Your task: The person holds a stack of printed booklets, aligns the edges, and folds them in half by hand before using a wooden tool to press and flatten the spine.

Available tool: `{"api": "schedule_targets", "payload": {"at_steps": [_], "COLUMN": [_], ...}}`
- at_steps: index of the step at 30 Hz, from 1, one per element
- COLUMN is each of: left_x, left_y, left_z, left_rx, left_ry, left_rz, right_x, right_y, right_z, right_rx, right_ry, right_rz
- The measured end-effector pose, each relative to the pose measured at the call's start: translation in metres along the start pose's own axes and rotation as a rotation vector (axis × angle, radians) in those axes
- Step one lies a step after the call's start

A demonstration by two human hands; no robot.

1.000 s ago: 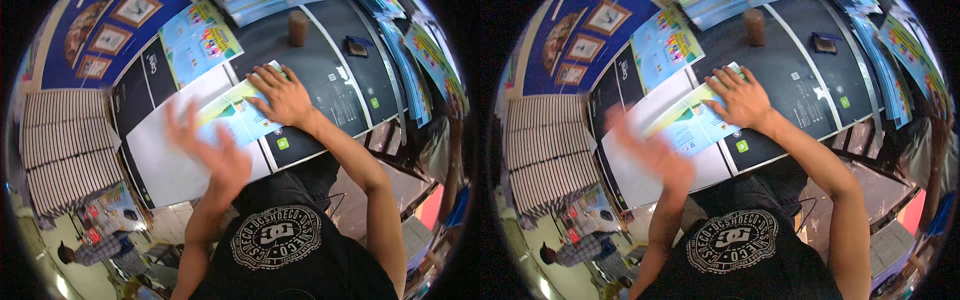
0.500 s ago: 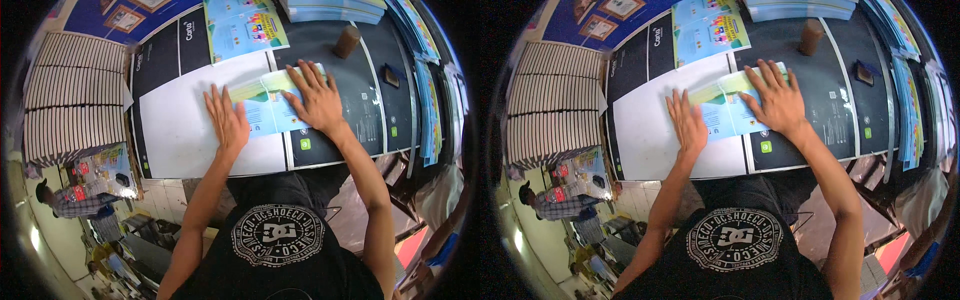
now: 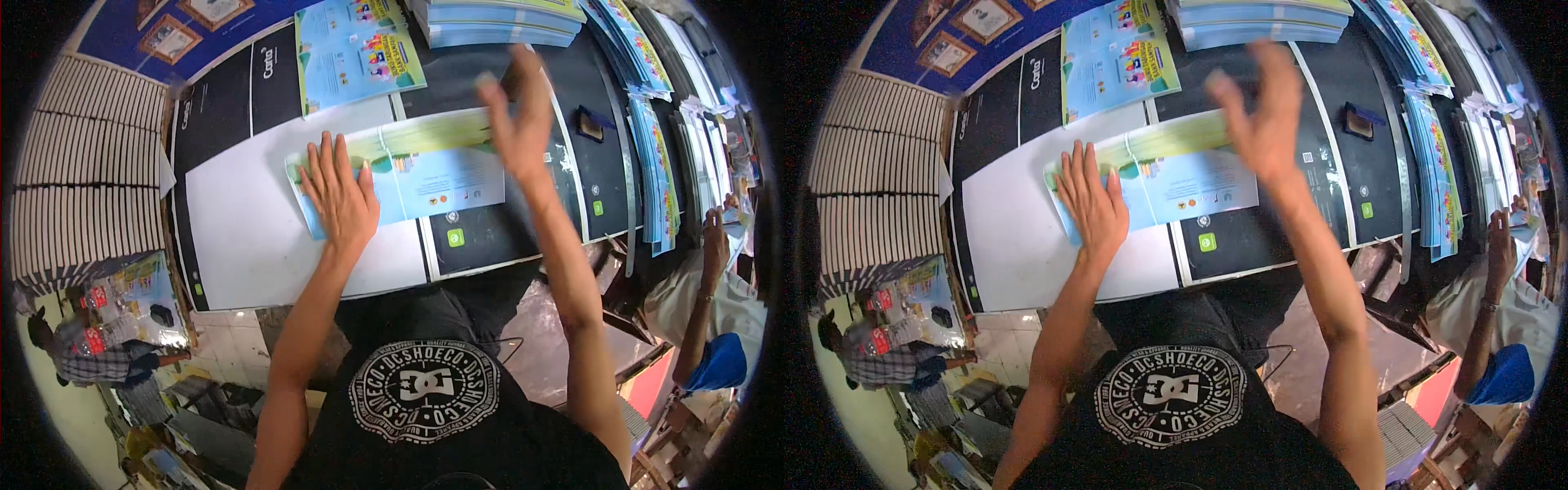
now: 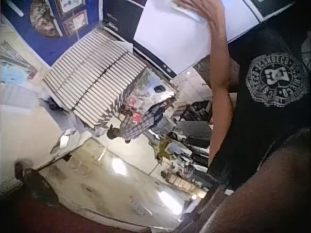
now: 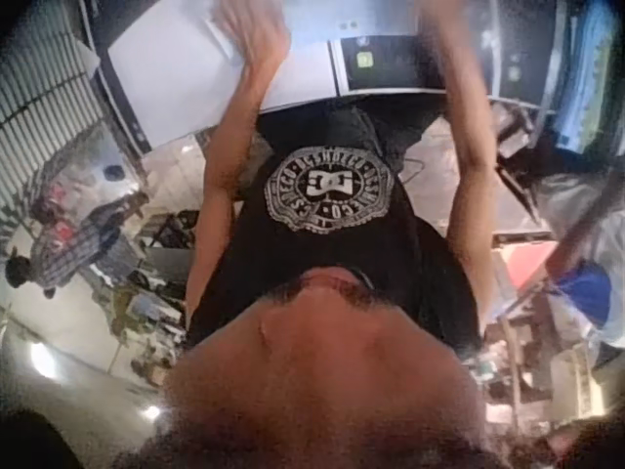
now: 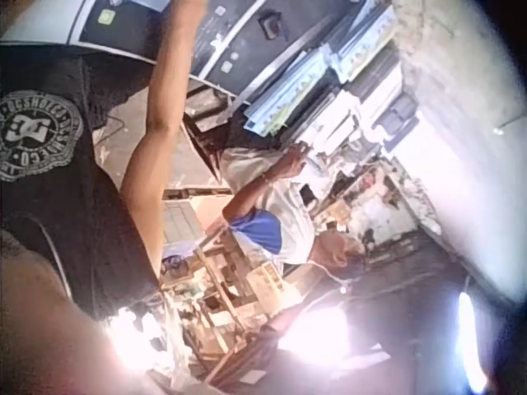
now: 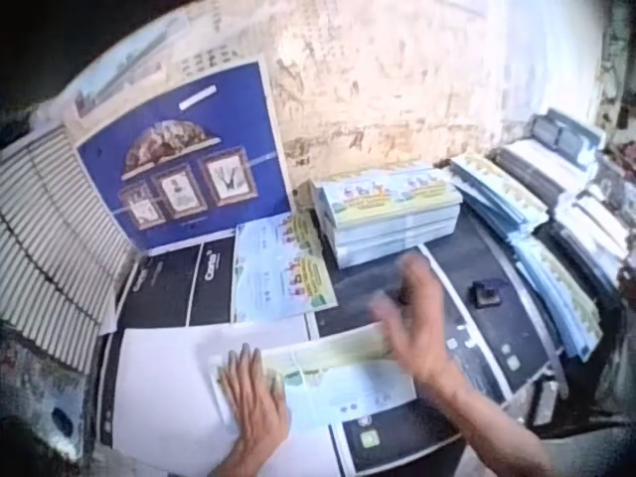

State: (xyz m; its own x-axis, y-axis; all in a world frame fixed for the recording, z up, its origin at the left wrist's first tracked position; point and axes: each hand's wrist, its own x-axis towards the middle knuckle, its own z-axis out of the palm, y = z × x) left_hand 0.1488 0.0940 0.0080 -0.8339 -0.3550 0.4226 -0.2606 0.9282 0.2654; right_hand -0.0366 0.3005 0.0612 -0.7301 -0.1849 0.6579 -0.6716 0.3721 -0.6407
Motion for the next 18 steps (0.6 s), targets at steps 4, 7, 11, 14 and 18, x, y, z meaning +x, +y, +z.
{"api": "schedule_targets", "payload": {"at_steps": [4, 7, 11, 14, 18], "left_x": [-0.001, 0.001, 0.002, 0.003, 0.004], "left_y": [0.000, -0.001, 0.000, 0.000, -0.003], "left_z": [0.004, 0.006, 0.008, 0.002, 0.000], "left_rx": [0.020, 0.035, 0.042, 0.053, 0.052], "left_ry": [0.030, -0.035, -0.095, -0.109, -0.162], "left_rz": [0.037, 0.023, -0.024, -0.008, -0.050], "right_x": [0.053, 0.055, 0.053, 0.037, -0.017], "right_y": [0.043, 0.076, 0.055, -0.060, -0.126], "right_z": [0.008, 0.023, 0.028, 0.002, -0.007], "right_rx": [0.002, 0.094, 0.531, 1.121, 1.037], "right_ry": [0.186, 0.088, 0.109, 0.014, -0.418], "right_rz": [0.230, 0.396, 0.563, 0.119, -0.239]}}
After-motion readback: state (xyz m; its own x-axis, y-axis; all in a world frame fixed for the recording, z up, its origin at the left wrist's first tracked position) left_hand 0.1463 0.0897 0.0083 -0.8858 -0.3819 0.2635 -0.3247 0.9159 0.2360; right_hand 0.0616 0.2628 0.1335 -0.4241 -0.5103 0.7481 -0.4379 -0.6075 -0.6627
